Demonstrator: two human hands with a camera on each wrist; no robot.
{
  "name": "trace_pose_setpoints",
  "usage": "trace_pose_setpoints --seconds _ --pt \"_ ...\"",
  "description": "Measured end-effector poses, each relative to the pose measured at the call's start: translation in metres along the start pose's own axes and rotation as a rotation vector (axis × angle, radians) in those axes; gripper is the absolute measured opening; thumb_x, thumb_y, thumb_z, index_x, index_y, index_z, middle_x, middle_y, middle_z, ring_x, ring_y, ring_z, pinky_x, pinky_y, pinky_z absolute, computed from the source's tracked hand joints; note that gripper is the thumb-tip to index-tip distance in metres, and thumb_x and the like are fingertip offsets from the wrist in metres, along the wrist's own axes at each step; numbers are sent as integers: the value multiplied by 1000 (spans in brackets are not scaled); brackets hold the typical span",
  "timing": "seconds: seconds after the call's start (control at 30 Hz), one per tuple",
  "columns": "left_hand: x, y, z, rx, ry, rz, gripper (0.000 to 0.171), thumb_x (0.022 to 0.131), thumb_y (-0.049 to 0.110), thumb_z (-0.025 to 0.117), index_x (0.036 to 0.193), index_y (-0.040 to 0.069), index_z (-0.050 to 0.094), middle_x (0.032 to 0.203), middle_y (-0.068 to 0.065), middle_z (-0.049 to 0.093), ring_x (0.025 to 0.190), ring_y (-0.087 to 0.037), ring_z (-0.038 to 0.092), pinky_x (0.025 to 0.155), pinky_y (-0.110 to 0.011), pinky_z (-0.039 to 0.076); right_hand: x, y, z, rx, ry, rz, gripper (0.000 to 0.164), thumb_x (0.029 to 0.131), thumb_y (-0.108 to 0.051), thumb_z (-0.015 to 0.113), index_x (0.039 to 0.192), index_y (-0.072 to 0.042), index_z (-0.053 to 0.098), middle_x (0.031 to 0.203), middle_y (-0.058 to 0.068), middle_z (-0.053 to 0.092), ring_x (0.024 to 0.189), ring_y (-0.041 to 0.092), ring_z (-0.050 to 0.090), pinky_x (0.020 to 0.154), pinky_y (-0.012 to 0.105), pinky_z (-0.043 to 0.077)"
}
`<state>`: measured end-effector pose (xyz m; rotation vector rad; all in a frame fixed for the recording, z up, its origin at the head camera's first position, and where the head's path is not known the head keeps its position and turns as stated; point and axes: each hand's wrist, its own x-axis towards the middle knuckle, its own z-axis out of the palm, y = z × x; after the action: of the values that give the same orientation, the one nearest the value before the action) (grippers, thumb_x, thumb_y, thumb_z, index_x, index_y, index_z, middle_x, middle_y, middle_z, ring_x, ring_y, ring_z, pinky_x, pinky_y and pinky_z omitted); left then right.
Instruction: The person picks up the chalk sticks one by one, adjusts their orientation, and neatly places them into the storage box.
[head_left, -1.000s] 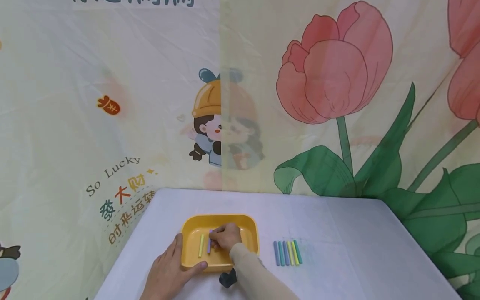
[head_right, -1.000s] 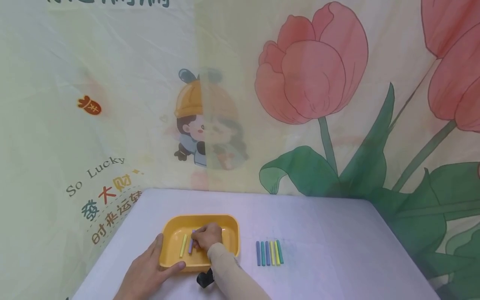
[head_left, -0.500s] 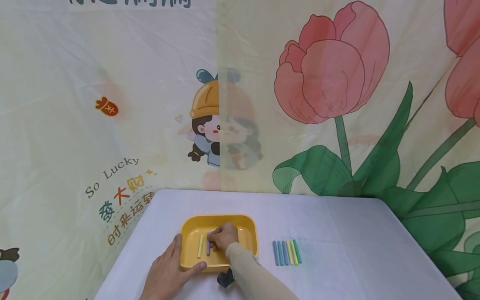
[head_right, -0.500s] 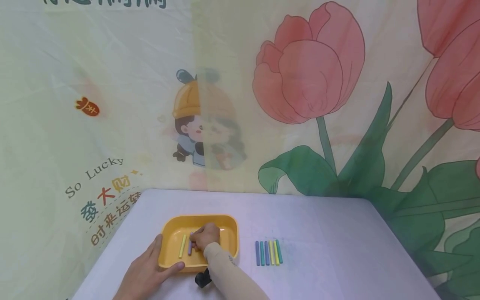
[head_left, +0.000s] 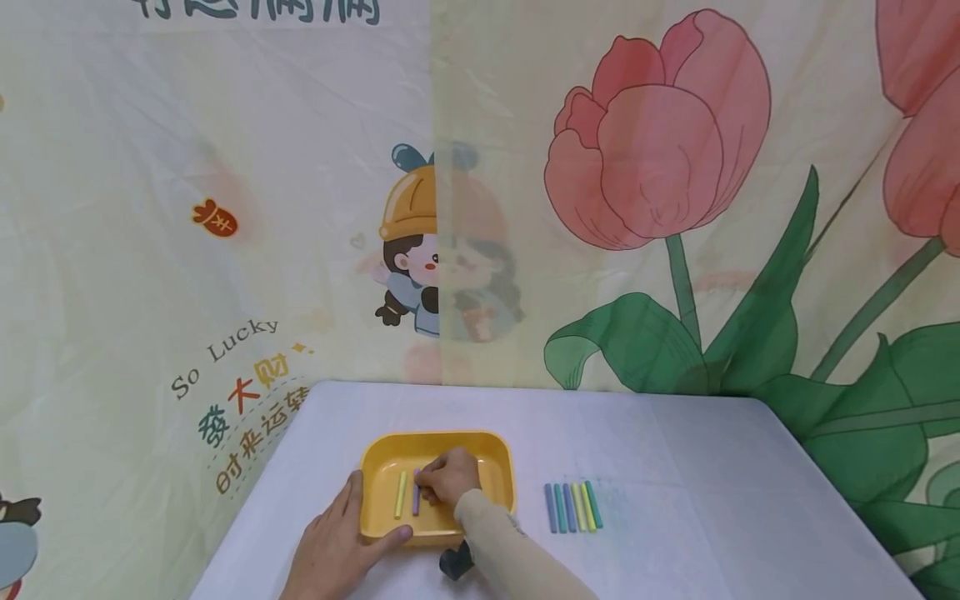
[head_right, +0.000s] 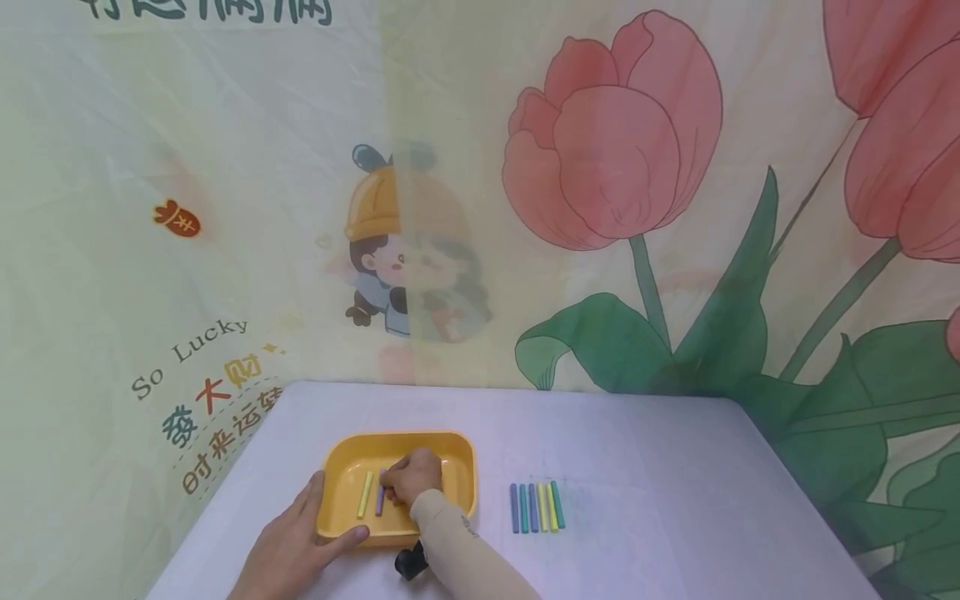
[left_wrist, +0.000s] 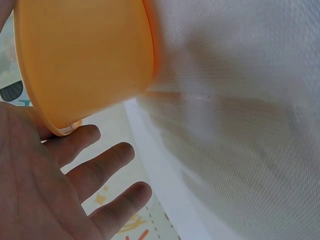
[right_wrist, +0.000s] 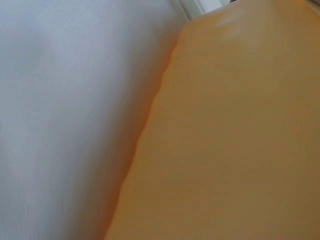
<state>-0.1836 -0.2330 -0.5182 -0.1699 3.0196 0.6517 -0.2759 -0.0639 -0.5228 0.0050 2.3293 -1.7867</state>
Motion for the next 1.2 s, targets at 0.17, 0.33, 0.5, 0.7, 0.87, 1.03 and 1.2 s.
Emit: trace_pose_setpoints --seconds 0.17,0.33,0.5,0.7,0.87,1.03,1.2 --pt "1 0 1 -1 -10 -19 139 73 94 49 158 -9 12 160 -33 25 138 -50 39 112 -66 34 0 2 -8 -49 7 -33 8 84 -6 82 79 -3 75 64 8 70 54 15 65 50 26 58" --pt "0 -1 1 3 -5 -12 139 73 94 50 158 -9 10 160 -33 25 139 -50 38 113 -66 34 0 3 -19 -128 15 -37 9 82 -12 83 80 -7 76 64 5 70 56 15 65 51 25 55" --pt "0 1 1 8 -7 -18 140 73 94 50 157 -10 10 159 -33 26 138 -51 38 113 -65 34 -6 4 -29 -140 8 -35 12 82 -16 85 83 -9 77 68 3 70 61 15 66 56 26 58" --pt "0 1 2 10 -2 -14 140 73 94 49 157 -10 10 159 -34 26 138 -52 37 113 -65 34 -12 3 -37 -128 29 -17 14 81 -17 86 86 -8 76 71 2 70 61 14 66 57 28 60" --pt "-1 -1 2 19 18 13 139 73 94 49 156 -11 12 158 -33 27 138 -52 39 111 -65 37 -20 -5 -47 -104 20 -18 15 81 -16 86 88 -8 76 74 3 71 62 14 66 57 27 61" --pt "-1 -1 3 17 22 20 138 74 93 50 157 -11 12 159 -33 26 135 -53 41 108 -65 39 -32 -14 -63 -100 1 -80 17 82 -14 85 91 -5 76 75 2 72 64 16 68 58 29 62" --pt "0 1 3 8 3 -2 139 73 94 50 157 -10 11 159 -33 24 136 -54 39 110 -66 37 -41 -17 -82 -81 -11 -109 19 82 -16 85 92 -3 76 77 3 73 67 18 69 60 30 63"
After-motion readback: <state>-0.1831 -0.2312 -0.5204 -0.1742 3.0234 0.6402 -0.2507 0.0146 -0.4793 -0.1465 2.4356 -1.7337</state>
